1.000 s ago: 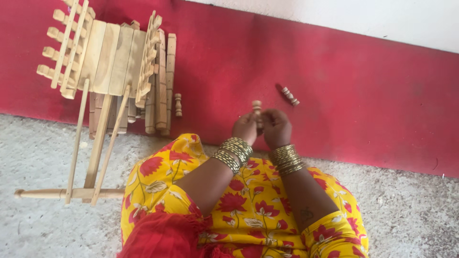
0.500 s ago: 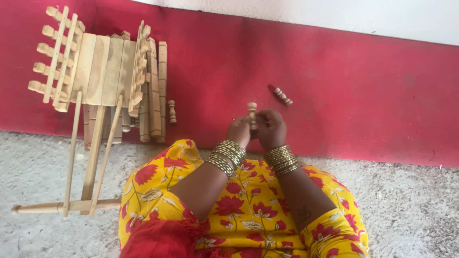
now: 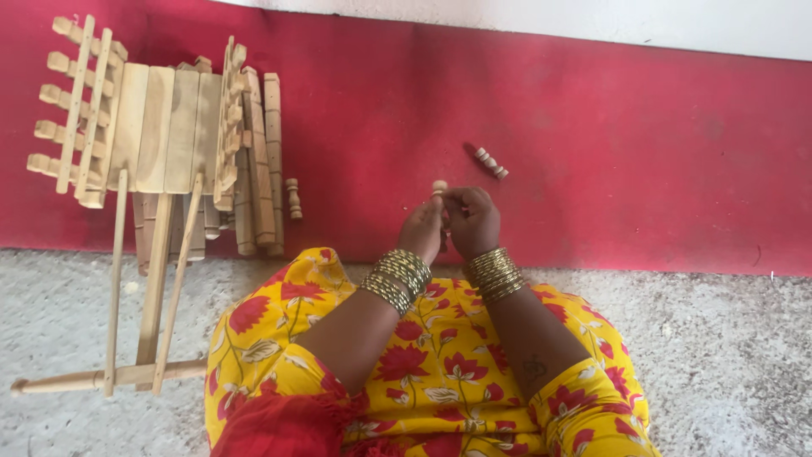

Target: The person sits on the floor and assembles a small wooden toy chair, fitting slatted side pieces and dowels onto a wooden frame. They then pick up small wooden pegs one at a time and press them onto the toy parts, setting finished pegs aside.

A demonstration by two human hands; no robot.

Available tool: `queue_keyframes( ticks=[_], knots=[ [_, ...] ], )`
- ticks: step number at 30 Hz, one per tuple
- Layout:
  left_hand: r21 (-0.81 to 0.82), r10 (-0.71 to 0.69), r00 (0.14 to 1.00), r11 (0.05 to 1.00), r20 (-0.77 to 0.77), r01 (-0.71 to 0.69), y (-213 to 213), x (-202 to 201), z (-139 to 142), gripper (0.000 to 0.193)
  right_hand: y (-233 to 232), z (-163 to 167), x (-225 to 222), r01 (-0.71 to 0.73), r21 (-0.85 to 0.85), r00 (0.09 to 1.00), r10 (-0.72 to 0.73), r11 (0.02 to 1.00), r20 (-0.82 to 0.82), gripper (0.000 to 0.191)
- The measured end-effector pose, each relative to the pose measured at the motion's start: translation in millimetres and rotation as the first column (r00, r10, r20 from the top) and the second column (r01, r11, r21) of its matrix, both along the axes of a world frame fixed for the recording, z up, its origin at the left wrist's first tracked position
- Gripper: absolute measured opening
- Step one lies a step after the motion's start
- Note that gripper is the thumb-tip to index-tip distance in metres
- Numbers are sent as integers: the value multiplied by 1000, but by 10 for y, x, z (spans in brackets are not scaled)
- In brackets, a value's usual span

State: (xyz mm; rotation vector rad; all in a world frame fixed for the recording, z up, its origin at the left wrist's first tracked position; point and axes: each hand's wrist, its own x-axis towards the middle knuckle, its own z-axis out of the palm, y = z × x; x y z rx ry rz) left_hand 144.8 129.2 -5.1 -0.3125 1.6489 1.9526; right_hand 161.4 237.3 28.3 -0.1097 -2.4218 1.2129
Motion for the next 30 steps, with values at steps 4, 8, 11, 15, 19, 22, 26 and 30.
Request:
queue_keyframes(
  ticks=[4,8,11,15,19,22,26,30],
  knots=[
    [3,105,994,994,41,-105,-55,-88,78,46,-102,-1,54,-63,81,998,65,995,-19,4],
    [34,226,963,972,149,-234,-163,-160,135,44,-179,23,132,-217,63,975,219,974,-32,6],
    [41,192,962,978,194,-203,-151,-135,150,43,-123,56,109,-208,100,977,212,973,-29,6],
    [103,123,973,984,193,-144,-27,-16,118,39,-12,94,38,-86,49,996,88,995,-28,6],
    [93,156,970,980,188,-175,-48,-42,86,39,-59,97,65,-73,31,997,73,997,19,6],
    [57,220,951,970,218,-237,-140,-145,92,38,-175,75,123,-167,-40,980,170,985,106,7],
    [117,237,945,956,226,-268,-166,-168,99,37,-173,53,131,-220,31,976,219,975,15,6],
    [174,112,972,973,207,-149,-63,-57,68,37,-31,40,43,-57,7,997,57,998,-43,4]
  ],
)
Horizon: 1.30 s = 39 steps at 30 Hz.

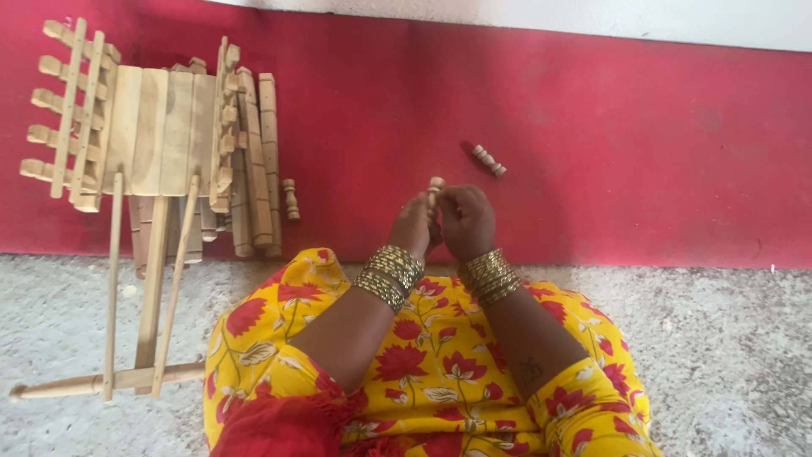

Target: The person sits on the floor and assembles a small wooden toy chair, fitting slatted side pieces and dowels onto a wooden frame. They then pick up small wooden pegs one at a time and press them onto the toy parts, setting finished pegs aside.

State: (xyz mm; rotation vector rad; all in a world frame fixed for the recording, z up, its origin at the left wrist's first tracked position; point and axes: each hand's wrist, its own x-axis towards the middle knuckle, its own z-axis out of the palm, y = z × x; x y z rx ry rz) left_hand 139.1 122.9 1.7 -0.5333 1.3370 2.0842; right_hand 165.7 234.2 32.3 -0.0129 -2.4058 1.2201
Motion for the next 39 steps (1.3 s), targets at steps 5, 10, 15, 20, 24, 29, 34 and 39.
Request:
queue_keyframes(
  ticks=[5,10,15,20,24,29,34,39],
  knots=[
    [120,69,995,990,71,-77,39,3,-32,31,-17,-9,-4,34,35,998,-32,999,-52,5],
    [-33,247,968,969,52,-245,-98,-152,-57,37,-130,-4,58,-202,-21,975,203,979,90,6],
    [40,104,993,994,48,-106,-50,-92,-101,31,15,-44,-40,-80,124,987,96,989,-132,2],
    [-362,-188,921,930,-340,56,-63,-52,-59,34,94,-224,-83,-69,-314,981,122,947,152,9],
    [-678,-507,642,734,-575,-29,-20,96,39,35,185,-339,-170,56,-735,931,231,676,284,12],
    [-235,-124,915,971,-384,33,21,98,126,35,228,-352,-141,-86,-585,988,146,807,56,11],
    [166,-296,946,947,131,274,-28,72,105,49,148,-300,-60,-177,-648,982,176,741,-67,9],
    [-673,-462,665,735,-586,-81,-39,79,101,36,185,-367,-122,-52,-757,954,256,652,154,11]
  ],
)
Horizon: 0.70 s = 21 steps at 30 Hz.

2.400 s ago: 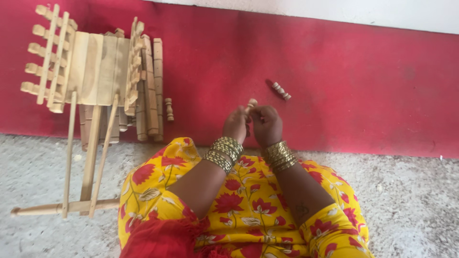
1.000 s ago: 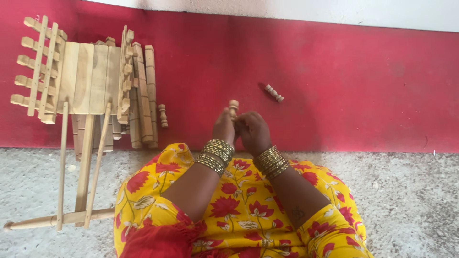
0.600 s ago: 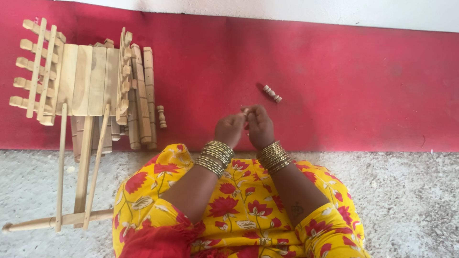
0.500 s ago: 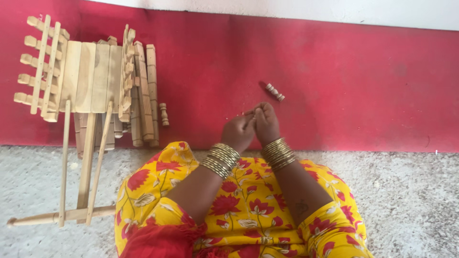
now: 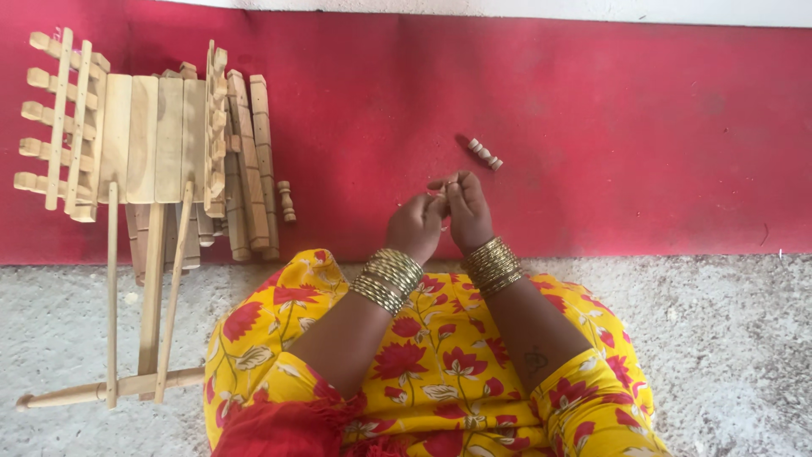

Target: The person sits on the floor and assembles a small wooden toy chair, fitting slatted side pieces and dowels onto a wooden frame. They then pick up small wooden pegs one at a time and press them onto the toy parts, setting finished pegs aside.

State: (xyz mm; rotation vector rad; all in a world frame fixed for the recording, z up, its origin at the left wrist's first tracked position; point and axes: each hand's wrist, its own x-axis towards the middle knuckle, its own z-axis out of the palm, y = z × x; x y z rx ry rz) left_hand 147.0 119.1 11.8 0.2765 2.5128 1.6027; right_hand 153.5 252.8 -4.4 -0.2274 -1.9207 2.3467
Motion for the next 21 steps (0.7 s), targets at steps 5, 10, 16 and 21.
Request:
queue_keyframes(
  ticks=[5,10,16,21],
  knots=[
    [-116,-51,942,993,-331,13,-63,54,121,35,100,-135,-61,20,-178,997,-6,984,75,11],
    [102,-18,999,995,-41,22,-11,20,252,30,110,-160,-36,78,33,995,-75,996,-70,9],
    [462,-301,597,877,744,-134,-102,-136,149,38,131,-143,-15,141,386,954,-21,912,-299,11],
    [129,-121,991,985,57,113,19,-13,-50,28,165,-162,-48,-27,45,999,29,999,-38,11]
  ],
)
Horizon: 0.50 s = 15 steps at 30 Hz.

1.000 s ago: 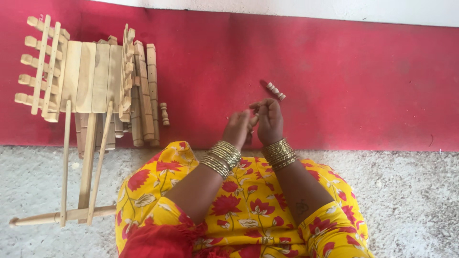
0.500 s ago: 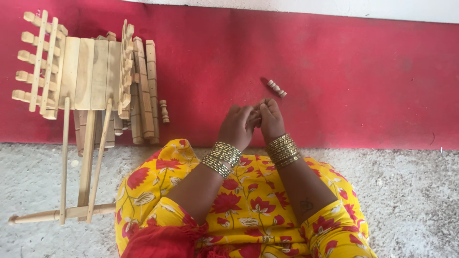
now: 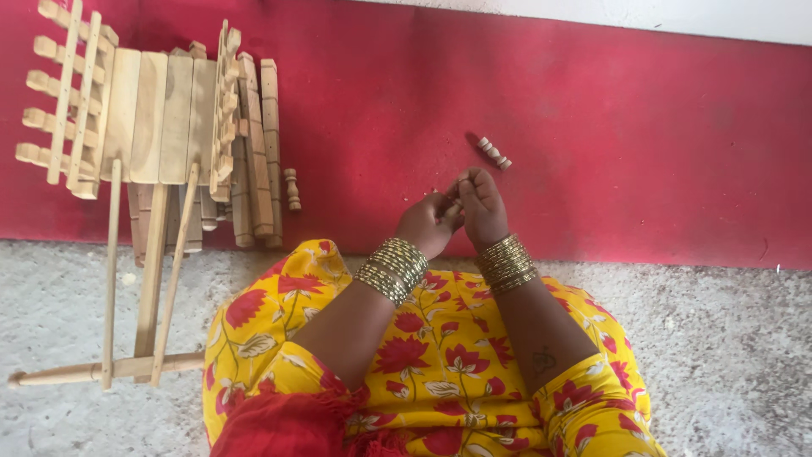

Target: The person sits on the floor and assembles a small wooden toy chair, fitting slatted side pieces and dowels onto a wooden frame. They then pick up small wooden pegs one at a time and press them onto the toy parts, setting finished pegs aside.

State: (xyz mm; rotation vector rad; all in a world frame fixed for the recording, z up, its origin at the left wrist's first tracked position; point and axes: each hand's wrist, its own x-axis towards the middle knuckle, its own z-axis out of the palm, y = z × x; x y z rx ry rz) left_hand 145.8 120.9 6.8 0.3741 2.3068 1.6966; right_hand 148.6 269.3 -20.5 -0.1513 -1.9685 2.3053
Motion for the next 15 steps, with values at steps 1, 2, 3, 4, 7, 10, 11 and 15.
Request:
queue_keyframes(
  ticks=[1,2,3,4,7,10,11,15],
  knots=[
    [-1,1,999,1000,51,-1,14,14,-22,28,3,7,-1,-27,6,999,27,1000,38,11],
    [-3,2,995,1000,99,-2,24,17,-33,27,7,23,3,-14,-43,998,17,999,54,11],
    [-5,4,989,1000,145,-4,26,3,-39,27,9,48,15,-1,-93,998,7,996,67,11],
    [36,25,965,999,261,-35,31,-16,-41,28,9,81,23,13,-143,997,-2,990,80,11],
    [164,53,844,972,534,-165,39,-114,-53,32,-35,209,41,147,-187,989,-139,971,56,13],
    [303,53,775,902,629,-308,41,-194,-124,36,-195,323,62,179,206,983,-166,962,-76,7],
    [340,46,784,884,619,-320,46,-201,-157,36,-267,350,97,178,282,984,-167,943,-62,7],
    [414,95,726,768,681,-489,2,-245,-240,34,-470,428,235,190,620,968,-40,761,-248,6]
  ],
)
